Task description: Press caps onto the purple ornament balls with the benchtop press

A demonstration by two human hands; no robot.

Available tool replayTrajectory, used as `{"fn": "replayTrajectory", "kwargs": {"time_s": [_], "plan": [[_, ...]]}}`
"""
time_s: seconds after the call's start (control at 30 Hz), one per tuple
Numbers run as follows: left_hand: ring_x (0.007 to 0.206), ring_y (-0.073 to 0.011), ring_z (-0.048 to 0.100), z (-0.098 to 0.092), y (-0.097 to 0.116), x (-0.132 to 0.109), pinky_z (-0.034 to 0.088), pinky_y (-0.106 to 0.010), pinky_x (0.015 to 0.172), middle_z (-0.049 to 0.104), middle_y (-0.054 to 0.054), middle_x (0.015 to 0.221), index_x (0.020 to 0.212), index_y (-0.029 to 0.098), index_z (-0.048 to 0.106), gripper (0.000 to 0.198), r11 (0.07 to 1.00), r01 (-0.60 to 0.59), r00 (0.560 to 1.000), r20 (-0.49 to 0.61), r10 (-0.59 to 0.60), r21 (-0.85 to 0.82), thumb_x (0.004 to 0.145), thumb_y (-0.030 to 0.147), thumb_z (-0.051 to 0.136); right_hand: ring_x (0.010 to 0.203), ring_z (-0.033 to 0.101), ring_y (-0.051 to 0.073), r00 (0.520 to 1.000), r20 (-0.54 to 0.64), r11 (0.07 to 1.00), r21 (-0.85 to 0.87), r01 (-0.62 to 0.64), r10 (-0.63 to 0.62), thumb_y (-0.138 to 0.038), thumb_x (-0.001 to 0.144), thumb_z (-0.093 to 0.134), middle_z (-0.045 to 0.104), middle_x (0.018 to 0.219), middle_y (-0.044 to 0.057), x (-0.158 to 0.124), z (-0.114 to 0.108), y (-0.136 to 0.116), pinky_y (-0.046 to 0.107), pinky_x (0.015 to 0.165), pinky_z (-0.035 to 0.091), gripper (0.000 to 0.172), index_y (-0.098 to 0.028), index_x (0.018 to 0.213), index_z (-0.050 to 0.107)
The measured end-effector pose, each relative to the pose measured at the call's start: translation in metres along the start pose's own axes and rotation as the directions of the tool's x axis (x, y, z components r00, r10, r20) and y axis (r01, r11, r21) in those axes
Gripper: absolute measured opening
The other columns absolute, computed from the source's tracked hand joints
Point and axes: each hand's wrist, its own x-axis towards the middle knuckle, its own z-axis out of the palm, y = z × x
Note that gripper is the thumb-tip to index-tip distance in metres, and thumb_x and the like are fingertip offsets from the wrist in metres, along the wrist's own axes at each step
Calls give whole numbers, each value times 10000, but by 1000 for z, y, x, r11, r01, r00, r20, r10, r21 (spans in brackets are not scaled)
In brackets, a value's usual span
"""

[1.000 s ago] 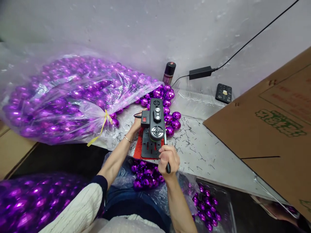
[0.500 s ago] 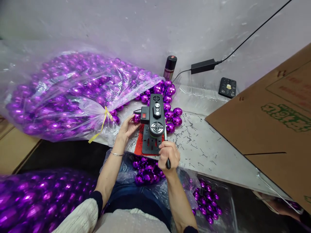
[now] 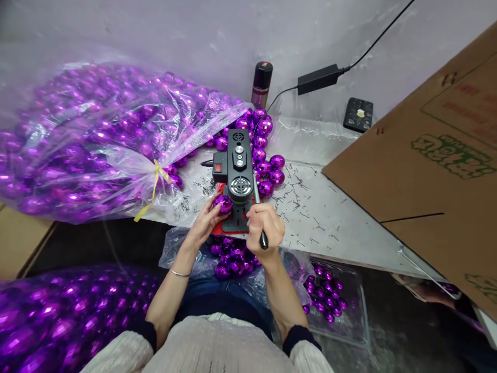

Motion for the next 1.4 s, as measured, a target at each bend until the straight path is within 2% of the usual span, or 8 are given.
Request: {"fn": "replayTrajectory", "kwargs": {"time_s": [0.17, 0.3, 0.43, 0.57, 0.87, 1.1, 1.27, 1.4], "plan": [[1061, -256, 783, 11, -12, -1, 632, -411, 985, 791, -102, 1228, 1400, 224, 628, 641, 926, -137, 984, -60, 169, 352, 859, 492, 843, 668, 625, 141, 1000, 18, 1000, 5, 25, -25, -183, 1033, 498, 639, 713, -12, -2, -1, 2, 309, 609, 456, 299, -232, 744, 559], [1070, -291, 778, 14, -15, -2, 618, -458, 1000, 783, -118, 1245, 1398, 231, 623, 619, 768, -262, 951, 19, 310, 585, 874, 483, 837, 668, 626, 135, 999, 29, 999, 9, 33, -33, -173, 1023, 511, 643, 721, -14, -2, -2, 2, 298, 611, 465, 279, -231, 755, 564], [1224, -321, 718, 14, -15, -4, 580, -484, 1059, 744, -136, 1309, 1389, 221, 612, 561, 566, -390, 884, 123, 451, 726, 915, 451, 804, 671, 632, 130, 998, 49, 999, 1, 41, -41, -164, 1021, 501, 648, 729, -15, -2, -4, 2, 287, 610, 468, 278, -232, 758, 558], [1235, -317, 696, 15, -20, 0, 564, -477, 1066, 730, -132, 1300, 1385, 224, 609, 552, 455, -443, 840, 181, 511, 772, 919, 446, 805, 673, 637, 128, 998, 58, 999, -11, 33, -32, -163, 1016, 495, 667, 752, -11, -4, -4, 2, 283, 599, 471, 267, -233, 769, 568], [1216, -318, 705, 18, -48, 13, 553, -480, 1042, 733, -149, 1315, 1443, 218, 576, 591, 409, -521, 777, 219, 590, 749, 933, 422, 794, 671, 640, 135, 998, 42, 999, -3, 43, -43, -144, 1002, 503, 668, 752, -6, -5, -4, 4, 293, 589, 476, 261, -235, 771, 582], [1230, -329, 695, 20, -42, 10, 541, -494, 1063, 726, -155, 1339, 1460, 207, 576, 693, 409, -530, 779, 236, 581, 743, 889, 516, 816, 662, 637, 141, 998, 48, 999, -22, 39, -38, -166, 1011, 494, 665, 741, -6, -8, -4, 5, 307, 583, 478, 271, -239, 764, 580], [1165, -296, 712, 26, -42, 10, 546, -469, 1037, 761, -132, 1251, 1371, 205, 650, 524, 436, -529, 772, 200, 604, 728, 961, 518, 734, 676, 631, 135, 997, 64, 999, -30, 36, -34, -170, 1019, 486, 676, 776, -2, -10, -5, 6, 306, 597, 484, 266, -237, 781, 583], [1151, -293, 712, 25, -45, 12, 549, -468, 1033, 766, -128, 1230, 1371, 209, 658, 541, 428, -523, 766, 186, 615, 737, 948, 533, 750, 682, 630, 133, 998, 57, 1000, -17, 27, -26, -179, 1028, 486, 677, 786, -1, -12, -5, 6, 304, 606, 486, 264, -234, 788, 583]]}}
